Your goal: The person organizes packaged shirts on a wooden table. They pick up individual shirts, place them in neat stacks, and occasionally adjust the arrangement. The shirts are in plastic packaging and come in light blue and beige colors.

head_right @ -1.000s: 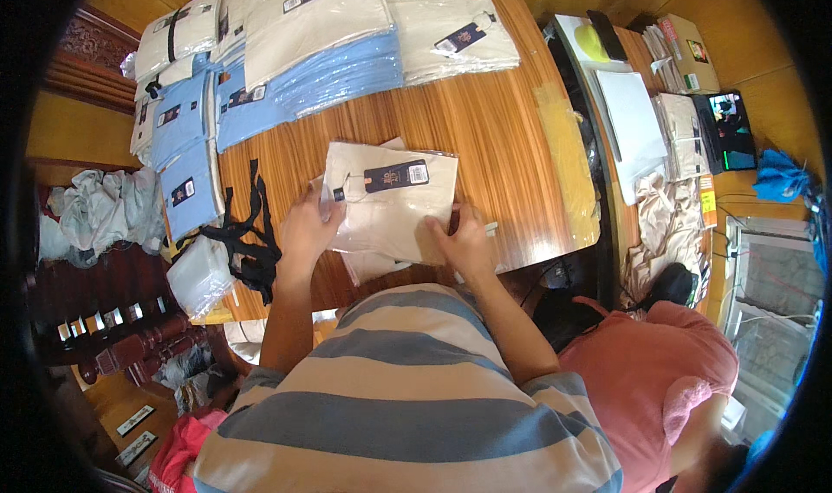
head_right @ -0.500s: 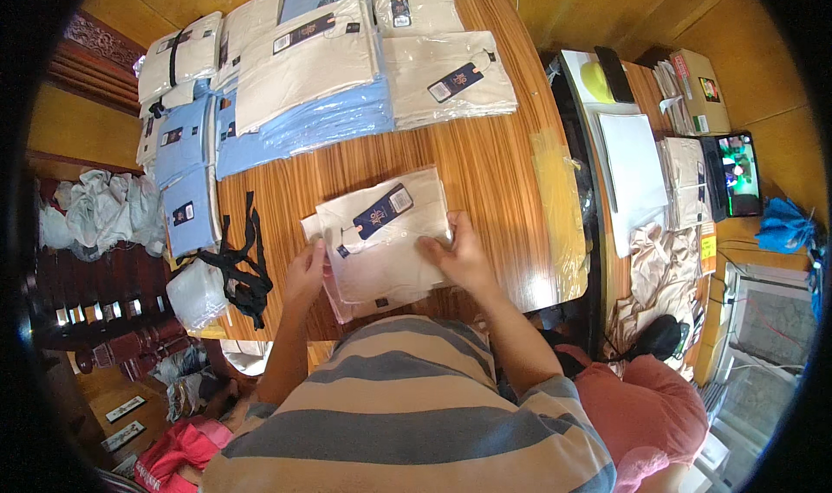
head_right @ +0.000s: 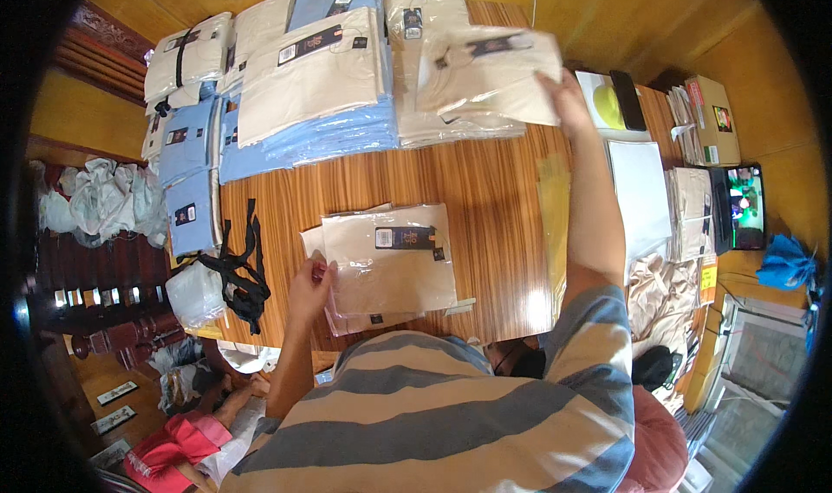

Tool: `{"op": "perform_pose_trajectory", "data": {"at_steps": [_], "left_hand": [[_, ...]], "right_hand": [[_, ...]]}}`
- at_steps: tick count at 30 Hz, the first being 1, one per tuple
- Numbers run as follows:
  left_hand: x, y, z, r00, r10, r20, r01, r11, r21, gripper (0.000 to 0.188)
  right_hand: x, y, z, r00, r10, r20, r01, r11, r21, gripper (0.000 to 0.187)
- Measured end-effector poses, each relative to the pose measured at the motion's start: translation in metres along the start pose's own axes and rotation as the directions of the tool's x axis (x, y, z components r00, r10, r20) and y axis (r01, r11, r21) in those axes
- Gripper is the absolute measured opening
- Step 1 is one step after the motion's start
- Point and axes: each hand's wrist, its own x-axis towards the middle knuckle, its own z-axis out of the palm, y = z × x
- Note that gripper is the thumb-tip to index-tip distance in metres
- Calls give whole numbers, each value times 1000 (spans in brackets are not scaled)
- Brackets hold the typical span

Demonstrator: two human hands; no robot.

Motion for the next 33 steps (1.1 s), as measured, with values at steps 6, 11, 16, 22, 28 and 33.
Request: {"op": "perform_pose_trajectory", "data": {"at_steps": [6,11,16,22,28,33], "left_hand": [[-10,8,3,1000,-18,10,18,999,50,47],[-6,-5,3,996,8,84,-7,1000,-24,46],[-8,-17,3,994,74,82,-62,988,-144,41],[-2,-20,1,980,141,141,-125,986,-111,42],[15,-36,1,925,235,298,-201,970,-139,38],[29,-74,5,846,413,337,-259,871,-417,51]], "right_hand": [[53,86,32,988,-156,-23,107,771,-628,60],[-10,88,33,833,-543,-110,239,531,-813,52],[-201,137,75,977,-163,-136,98,915,-392,38],[-363,176,107,995,83,-63,-102,903,-418,30],[-391,171,126,991,83,-108,-111,954,-280,32],[-418,157,161,977,77,-201,-140,936,-322,29]]}}
